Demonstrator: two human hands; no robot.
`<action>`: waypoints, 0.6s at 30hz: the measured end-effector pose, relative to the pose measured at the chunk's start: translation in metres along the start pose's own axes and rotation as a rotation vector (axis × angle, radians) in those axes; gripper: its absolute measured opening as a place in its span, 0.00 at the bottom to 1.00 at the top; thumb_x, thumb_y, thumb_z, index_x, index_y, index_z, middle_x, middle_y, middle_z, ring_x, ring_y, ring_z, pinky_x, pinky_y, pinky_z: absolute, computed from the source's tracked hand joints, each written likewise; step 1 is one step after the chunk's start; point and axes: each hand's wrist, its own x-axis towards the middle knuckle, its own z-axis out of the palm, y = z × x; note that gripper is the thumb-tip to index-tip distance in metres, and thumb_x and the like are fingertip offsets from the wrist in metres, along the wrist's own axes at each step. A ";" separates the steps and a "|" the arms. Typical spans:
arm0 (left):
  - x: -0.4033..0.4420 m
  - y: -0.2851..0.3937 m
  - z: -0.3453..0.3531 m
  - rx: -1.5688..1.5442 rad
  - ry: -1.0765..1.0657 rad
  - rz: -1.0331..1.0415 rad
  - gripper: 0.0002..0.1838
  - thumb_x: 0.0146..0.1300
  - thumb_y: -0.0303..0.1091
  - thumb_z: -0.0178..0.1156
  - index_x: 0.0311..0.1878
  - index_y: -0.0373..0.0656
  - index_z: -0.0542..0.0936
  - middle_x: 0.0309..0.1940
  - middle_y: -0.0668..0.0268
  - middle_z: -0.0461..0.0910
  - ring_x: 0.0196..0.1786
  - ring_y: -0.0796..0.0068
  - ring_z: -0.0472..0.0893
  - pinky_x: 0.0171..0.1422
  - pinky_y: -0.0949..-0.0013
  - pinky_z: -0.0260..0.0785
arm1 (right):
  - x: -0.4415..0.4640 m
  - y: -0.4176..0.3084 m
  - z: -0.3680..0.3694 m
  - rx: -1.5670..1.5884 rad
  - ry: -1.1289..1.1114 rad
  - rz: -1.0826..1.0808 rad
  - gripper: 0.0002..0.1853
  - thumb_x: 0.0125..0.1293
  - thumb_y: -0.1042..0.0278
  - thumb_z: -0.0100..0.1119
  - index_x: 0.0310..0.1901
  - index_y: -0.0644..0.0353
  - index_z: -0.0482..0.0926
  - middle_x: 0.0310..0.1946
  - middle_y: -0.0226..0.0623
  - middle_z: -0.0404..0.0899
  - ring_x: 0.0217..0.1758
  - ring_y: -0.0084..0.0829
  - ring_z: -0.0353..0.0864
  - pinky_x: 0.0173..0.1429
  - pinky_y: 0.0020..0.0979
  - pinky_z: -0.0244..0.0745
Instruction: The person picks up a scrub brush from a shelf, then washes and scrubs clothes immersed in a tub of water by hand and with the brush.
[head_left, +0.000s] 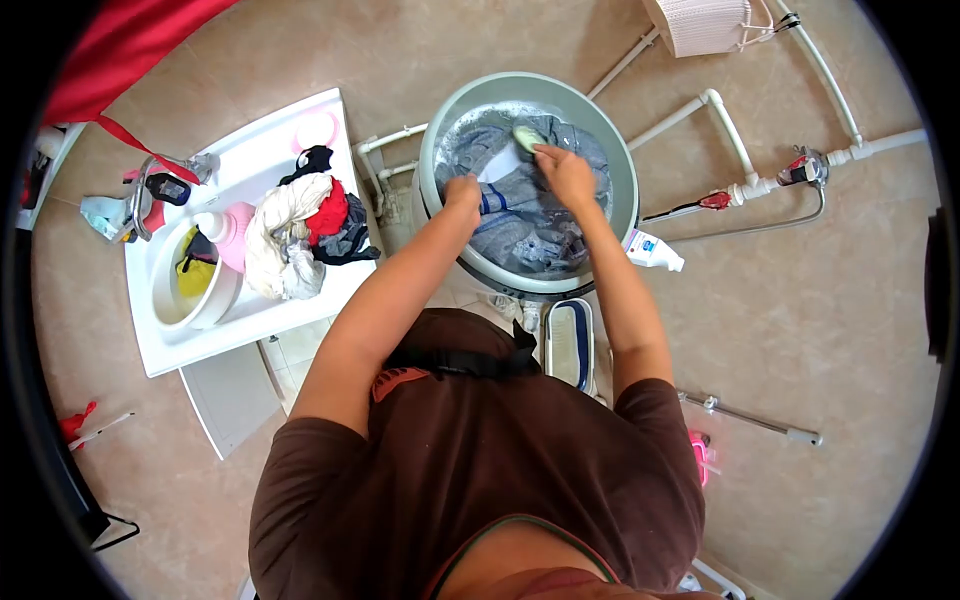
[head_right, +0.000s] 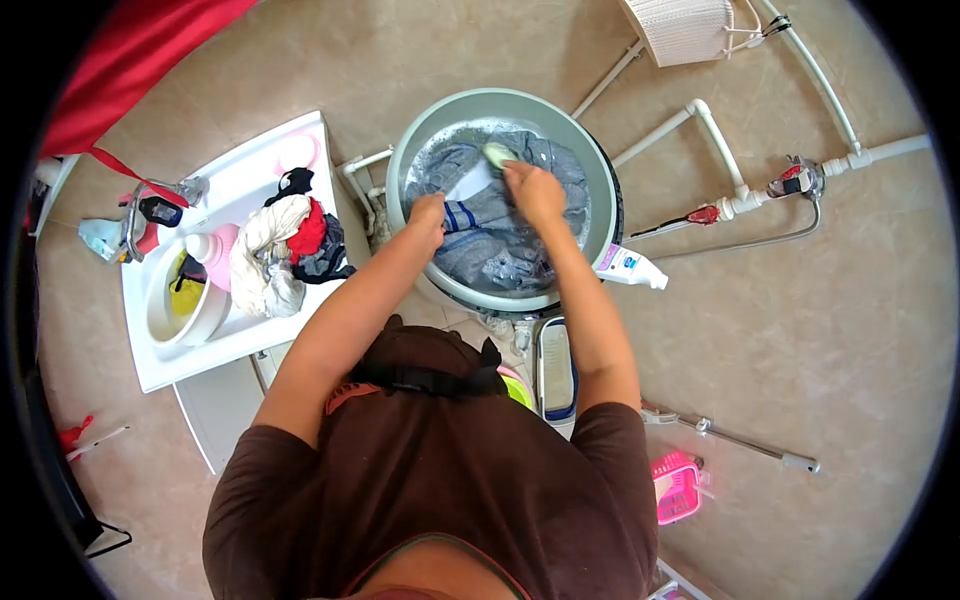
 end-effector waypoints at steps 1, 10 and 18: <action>-0.009 0.006 -0.001 0.019 -0.020 -0.003 0.20 0.67 0.36 0.54 0.56 0.31 0.75 0.56 0.49 0.75 0.57 0.59 0.75 0.60 0.63 0.65 | -0.005 -0.009 0.010 0.074 -0.024 -0.066 0.14 0.67 0.51 0.53 0.49 0.39 0.83 0.37 0.45 0.83 0.39 0.48 0.83 0.43 0.45 0.76; 0.000 -0.007 -0.003 0.064 -0.036 0.093 0.21 0.68 0.36 0.53 0.59 0.29 0.72 0.59 0.49 0.73 0.61 0.58 0.73 0.63 0.64 0.63 | 0.012 0.022 0.040 -0.393 0.092 0.006 0.13 0.66 0.51 0.52 0.46 0.43 0.83 0.31 0.44 0.83 0.33 0.47 0.83 0.37 0.45 0.77; 0.017 -0.012 0.000 -0.001 -0.172 0.014 0.37 0.61 0.43 0.63 0.67 0.31 0.61 0.60 0.49 0.71 0.62 0.57 0.71 0.64 0.53 0.62 | -0.036 0.054 -0.049 -0.482 0.067 0.188 0.15 0.62 0.52 0.58 0.47 0.46 0.82 0.46 0.49 0.80 0.48 0.49 0.79 0.50 0.46 0.74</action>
